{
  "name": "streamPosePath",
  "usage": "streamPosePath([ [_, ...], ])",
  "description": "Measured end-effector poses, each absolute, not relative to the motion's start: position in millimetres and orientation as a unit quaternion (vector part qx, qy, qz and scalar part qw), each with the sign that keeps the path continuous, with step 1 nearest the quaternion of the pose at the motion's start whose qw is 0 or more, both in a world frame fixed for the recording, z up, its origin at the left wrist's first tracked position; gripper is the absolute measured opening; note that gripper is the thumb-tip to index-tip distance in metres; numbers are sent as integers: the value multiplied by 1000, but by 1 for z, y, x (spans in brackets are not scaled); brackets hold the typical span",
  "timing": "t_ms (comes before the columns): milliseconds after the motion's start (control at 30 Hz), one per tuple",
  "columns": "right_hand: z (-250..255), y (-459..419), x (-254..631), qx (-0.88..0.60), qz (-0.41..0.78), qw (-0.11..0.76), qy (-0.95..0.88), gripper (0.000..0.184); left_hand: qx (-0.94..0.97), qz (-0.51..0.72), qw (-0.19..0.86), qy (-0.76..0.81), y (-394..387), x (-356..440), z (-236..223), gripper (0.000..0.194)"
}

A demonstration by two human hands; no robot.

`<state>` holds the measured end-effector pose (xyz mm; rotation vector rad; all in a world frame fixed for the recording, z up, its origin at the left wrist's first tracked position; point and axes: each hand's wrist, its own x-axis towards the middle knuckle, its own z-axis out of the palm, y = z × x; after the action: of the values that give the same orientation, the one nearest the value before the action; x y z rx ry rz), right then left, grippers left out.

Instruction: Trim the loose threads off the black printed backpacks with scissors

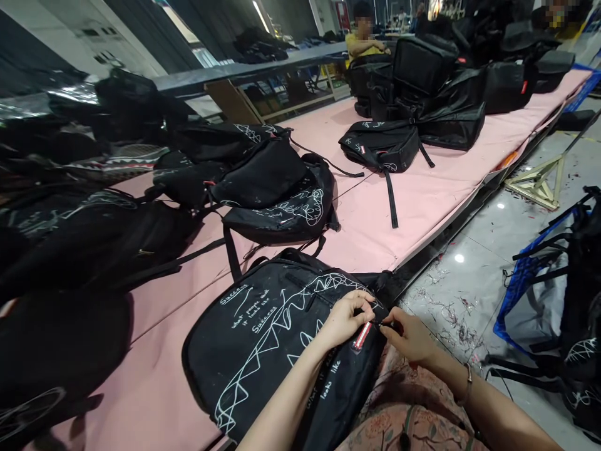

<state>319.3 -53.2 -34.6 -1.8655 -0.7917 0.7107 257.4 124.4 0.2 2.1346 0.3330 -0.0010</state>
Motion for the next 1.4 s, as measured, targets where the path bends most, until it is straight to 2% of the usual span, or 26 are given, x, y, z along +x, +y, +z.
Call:
streamPosePath([
  [233,-48,-55,322,-724,311,541,-295,17,839,85,505,184,122,256,-6,9],
  [300,-48,-57,326,-711,317,555,-293,19,827,114,507,214,128,254,-7,15],
  [367,-46,-61,334,-712,325,542,-306,21,816,143,500,252,135,249,-6,24],
  [467,-44,-68,349,-736,294,486,-369,20,822,201,441,298,140,235,-1,22],
  [567,-40,-73,360,-750,240,428,-444,16,850,220,371,303,135,216,5,58],
  [600,-39,-74,363,-751,232,412,-461,15,858,212,360,300,131,210,6,62],
  [733,-29,-70,366,-749,219,375,-501,15,864,182,378,279,112,192,3,38],
  [833,-22,-62,360,-716,256,401,-510,12,851,188,409,272,98,185,-2,30],
  [1000,-23,-41,348,-611,381,623,-304,37,855,173,408,269,84,181,-7,38],
  [1100,-29,-31,352,-583,379,674,-249,37,884,161,361,248,80,188,-5,42],
  [1200,-36,-31,362,-605,360,658,-267,30,915,153,310,206,77,204,-2,35],
  [1267,-40,-36,368,-642,331,628,-291,27,928,136,291,187,76,219,-1,24],
  [1333,-44,-43,373,-678,301,588,-322,21,927,118,299,195,77,232,-1,9],
  [1400,-47,-50,376,-700,288,554,-348,16,907,114,341,221,80,240,-2,12],
])
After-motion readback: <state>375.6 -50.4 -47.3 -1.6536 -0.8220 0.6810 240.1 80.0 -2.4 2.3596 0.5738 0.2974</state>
